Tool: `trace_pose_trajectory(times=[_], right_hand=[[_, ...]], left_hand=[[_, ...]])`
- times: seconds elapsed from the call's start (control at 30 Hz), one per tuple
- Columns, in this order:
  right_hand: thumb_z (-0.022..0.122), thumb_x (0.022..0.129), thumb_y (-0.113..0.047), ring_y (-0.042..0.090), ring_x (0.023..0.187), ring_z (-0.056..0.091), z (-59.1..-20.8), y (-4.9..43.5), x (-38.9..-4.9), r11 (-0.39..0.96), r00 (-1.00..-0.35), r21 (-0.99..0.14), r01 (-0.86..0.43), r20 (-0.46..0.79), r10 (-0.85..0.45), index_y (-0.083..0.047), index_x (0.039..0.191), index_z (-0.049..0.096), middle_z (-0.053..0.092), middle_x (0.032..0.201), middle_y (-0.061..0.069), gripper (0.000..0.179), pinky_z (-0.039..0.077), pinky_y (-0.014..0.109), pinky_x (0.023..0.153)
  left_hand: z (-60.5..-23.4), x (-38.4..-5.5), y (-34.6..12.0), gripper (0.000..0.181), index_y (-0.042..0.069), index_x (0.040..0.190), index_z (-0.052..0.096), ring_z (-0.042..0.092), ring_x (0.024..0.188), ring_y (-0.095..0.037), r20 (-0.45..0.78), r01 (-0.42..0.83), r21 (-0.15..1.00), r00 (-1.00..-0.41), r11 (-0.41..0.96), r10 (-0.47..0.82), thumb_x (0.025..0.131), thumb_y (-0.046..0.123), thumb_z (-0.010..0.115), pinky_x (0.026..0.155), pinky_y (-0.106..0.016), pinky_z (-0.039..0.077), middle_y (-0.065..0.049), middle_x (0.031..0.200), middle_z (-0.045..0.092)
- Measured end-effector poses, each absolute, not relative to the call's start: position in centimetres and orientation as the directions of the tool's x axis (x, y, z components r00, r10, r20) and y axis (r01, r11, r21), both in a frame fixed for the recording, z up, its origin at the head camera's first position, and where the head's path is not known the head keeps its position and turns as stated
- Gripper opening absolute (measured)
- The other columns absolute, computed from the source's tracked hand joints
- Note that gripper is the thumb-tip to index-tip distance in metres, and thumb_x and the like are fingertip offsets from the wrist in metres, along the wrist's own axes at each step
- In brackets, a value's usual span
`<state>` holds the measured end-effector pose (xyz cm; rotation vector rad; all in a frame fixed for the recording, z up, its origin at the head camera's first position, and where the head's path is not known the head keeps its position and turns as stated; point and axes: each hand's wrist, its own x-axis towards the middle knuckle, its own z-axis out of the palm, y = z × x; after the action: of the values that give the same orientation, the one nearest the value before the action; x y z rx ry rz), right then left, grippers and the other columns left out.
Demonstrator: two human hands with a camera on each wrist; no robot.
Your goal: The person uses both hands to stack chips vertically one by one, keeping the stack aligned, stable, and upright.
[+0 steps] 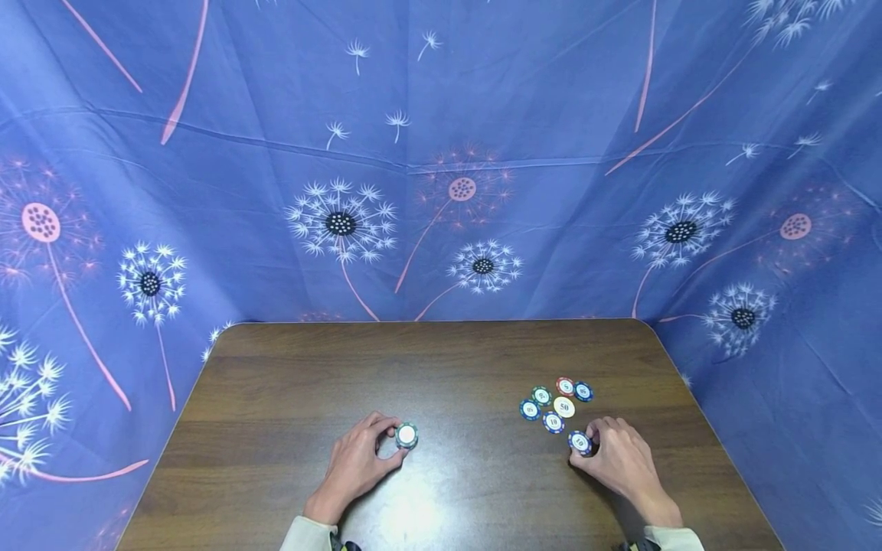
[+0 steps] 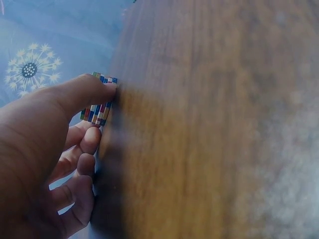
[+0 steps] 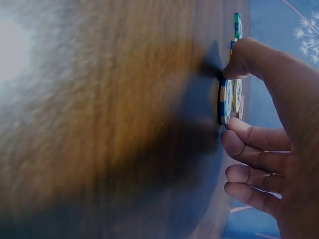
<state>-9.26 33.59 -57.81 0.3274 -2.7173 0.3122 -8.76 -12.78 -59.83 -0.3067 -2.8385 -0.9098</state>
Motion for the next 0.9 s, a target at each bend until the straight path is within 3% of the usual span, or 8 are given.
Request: trace_pose_trajectory(times=[0.4, 0.9], right_hand=[[0.091, 0.059, -0.033, 0.015, 0.070, 0.052, -57.0, 34.5, -7.2, 0.962, -0.938, -0.186, -0.198, 0.320, -0.131, -0.021, 0.075, 0.059, 0.053, 0.074, -0.008, 0.037, 0.045, 0.041, 0.061], [0.090, 0.058, -0.035, 0.010, 0.071, 0.050, -56.0, 29.0, -9.1, 0.908, -0.867, -0.175, -0.381, 0.408, -0.285, -0.021, 0.076, 0.059, 0.050, 0.075, -0.011, 0.039, 0.046, 0.035, 0.061]], left_hand=[[-59.8, -8.8, -12.8, 0.037, 0.028, 0.111, 0.079, 0.045, 0.073, 0.002, 0.182, 0.223, 0.564, -0.973, 0.795, 0.144, 0.078, 0.038, 0.092, 0.060, -0.025, 0.037, 0.018, 0.095, 0.061], [-59.9, -8.8, -12.8, 0.037, 0.029, 0.111, 0.078, 0.045, 0.074, 0.002, 0.186, 0.224, 0.558, -0.972, 0.799, 0.142, 0.077, 0.039, 0.093, 0.061, -0.025, 0.037, 0.019, 0.095, 0.060]])
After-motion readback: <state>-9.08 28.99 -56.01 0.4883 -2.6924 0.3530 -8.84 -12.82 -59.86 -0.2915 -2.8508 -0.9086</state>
